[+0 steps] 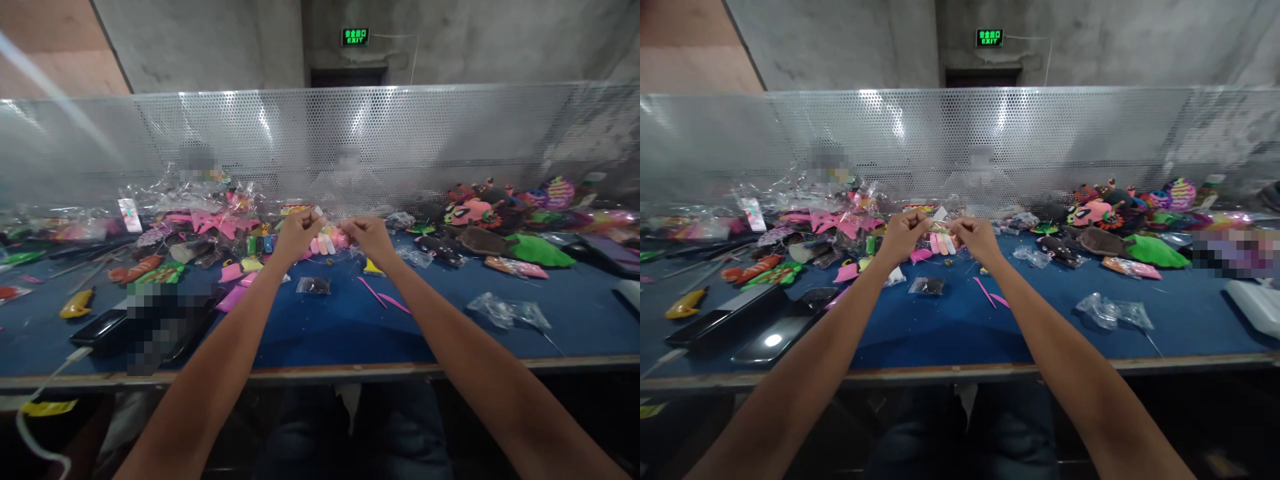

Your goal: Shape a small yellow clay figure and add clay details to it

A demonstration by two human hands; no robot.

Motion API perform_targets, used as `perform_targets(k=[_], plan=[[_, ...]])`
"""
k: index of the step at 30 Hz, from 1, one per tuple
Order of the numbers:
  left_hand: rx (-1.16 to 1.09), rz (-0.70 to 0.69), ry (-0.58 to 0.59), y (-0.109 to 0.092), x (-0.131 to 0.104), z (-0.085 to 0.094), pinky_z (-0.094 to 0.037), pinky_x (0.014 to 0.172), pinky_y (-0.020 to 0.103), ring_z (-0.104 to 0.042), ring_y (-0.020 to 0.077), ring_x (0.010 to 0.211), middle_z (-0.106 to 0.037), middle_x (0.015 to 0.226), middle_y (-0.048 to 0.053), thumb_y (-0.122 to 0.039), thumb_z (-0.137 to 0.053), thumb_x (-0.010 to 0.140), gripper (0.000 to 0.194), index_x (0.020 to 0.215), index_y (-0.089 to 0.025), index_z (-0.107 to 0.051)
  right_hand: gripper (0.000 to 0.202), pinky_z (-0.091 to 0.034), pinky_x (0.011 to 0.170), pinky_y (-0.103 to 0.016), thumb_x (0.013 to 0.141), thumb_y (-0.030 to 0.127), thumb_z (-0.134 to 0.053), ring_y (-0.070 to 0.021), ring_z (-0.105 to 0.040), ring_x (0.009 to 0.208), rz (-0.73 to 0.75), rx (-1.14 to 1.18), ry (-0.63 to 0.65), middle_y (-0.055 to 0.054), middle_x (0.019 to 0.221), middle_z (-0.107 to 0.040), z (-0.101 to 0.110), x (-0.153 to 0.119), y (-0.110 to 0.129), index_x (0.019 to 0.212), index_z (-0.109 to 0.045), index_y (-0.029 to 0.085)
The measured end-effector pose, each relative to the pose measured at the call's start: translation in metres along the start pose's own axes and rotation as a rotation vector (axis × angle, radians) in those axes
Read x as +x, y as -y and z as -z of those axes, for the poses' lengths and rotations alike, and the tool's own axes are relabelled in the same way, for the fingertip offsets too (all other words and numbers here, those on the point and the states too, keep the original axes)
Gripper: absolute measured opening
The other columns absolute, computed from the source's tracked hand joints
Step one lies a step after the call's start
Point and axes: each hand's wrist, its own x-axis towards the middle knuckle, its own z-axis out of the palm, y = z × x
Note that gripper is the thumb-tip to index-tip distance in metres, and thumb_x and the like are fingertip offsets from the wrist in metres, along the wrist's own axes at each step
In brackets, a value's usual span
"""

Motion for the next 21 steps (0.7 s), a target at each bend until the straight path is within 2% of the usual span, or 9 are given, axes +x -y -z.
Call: perform_targets(k=[2, 4, 8, 12, 15, 18, 21], plan=[[0.036, -0.054, 0.046, -0.004, -0.001, 0.002, -0.032, 0.056, 0.025, -0.041, 0.009, 0.055, -0.046, 0.057, -0.004, -0.03, -0.058, 0.082, 0.022, 0.064, -0.018, -0.052, 0.035, -0.047, 0.053, -0.028, 0.076, 0.052, -0.072, -0.0117, -0.053, 0.051, -0.138, 0.162, 0.077, -0.001, 0.061, -0.06, 0.002, 0.0, 0.001, 0.066, -0.067, 0.018], [0.04, -0.092, 0.092, -0.008, -0.003, 0.003, -0.033, 0.057, 0.025, -0.042, 0.0092, 0.056, -0.047, 0.058, -0.003, -0.028, -0.058, 0.083, 0.022, 0.065, -0.018, -0.053, 0.038, -0.045, 0.052, -0.026, 0.069, 0.053, -0.078, -0.0099, -0.051, 0.05, -0.194, 0.251, 0.161, 0.0, 0.06, -0.058, 0.003, -0.001, 0.004, 0.062, -0.064, 0.018], [0.018, -0.121, 0.146, -0.01, -0.006, 0.003, -0.033, 0.056, 0.024, -0.042, 0.0094, 0.057, -0.049, 0.06, -0.003, -0.029, -0.058, 0.085, 0.022, 0.066, -0.018, -0.054, 0.04, -0.041, 0.049, -0.023, 0.066, 0.053, -0.079, -0.008, -0.048, 0.05, -0.192, 0.29, 0.26, 0.003, 0.057, -0.054, 0.003, -0.004, 0.01, 0.061, -0.061, 0.018], [0.084, -0.134, 0.17, -0.012, -0.008, 0.004, -0.032, 0.055, 0.025, -0.041, 0.0101, 0.057, -0.049, 0.06, -0.002, -0.032, -0.059, 0.086, 0.024, 0.067, -0.018, -0.056, 0.036, -0.036, 0.046, -0.023, 0.07, 0.051, -0.076, -0.0079, -0.044, 0.047, -0.112, 0.173, 0.287, 0.005, 0.054, -0.05, 0.006, -0.005, 0.014, 0.065, -0.061, 0.019], [0.179, -0.144, 0.154, -0.014, -0.008, 0.005, -0.03, 0.056, 0.026, -0.04, 0.0105, 0.058, -0.047, 0.06, -0.002, -0.033, -0.059, 0.086, 0.028, 0.063, -0.018, -0.053, 0.031, -0.035, 0.047, -0.024, 0.073, 0.045, -0.073, -0.0089, -0.044, 0.046, 0.003, -0.028, 0.241, 0.005, 0.053, -0.05, 0.008, -0.005, 0.016, 0.064, -0.055, 0.02], [0.243, -0.14, 0.139, -0.014, -0.008, 0.003, -0.03, 0.057, 0.026, -0.038, 0.0105, 0.058, -0.046, 0.06, -0.003, -0.031, -0.058, 0.085, 0.028, 0.062, -0.018, -0.05, 0.022, -0.037, 0.054, -0.025, 0.076, 0.029, -0.065, -0.0101, -0.046, 0.052, 0.16, -0.3, 0.123, 0.003, 0.056, -0.053, 0.003, -0.007, 0.016, 0.063, -0.05, 0.021], [0.226, -0.107, 0.1, -0.015, -0.007, 0.0, -0.029, 0.056, 0.026, -0.036, 0.0102, 0.056, -0.04, 0.056, -0.004, -0.029, -0.058, 0.083, 0.029, 0.06, -0.019, -0.046, 0.011, -0.033, 0.057, -0.026, 0.077, 0.019, -0.058, -0.012, -0.047, 0.055, 0.255, -0.605, -0.028, 0.001, 0.058, -0.056, -0.007, -0.011, 0.016, 0.067, -0.053, 0.021]])
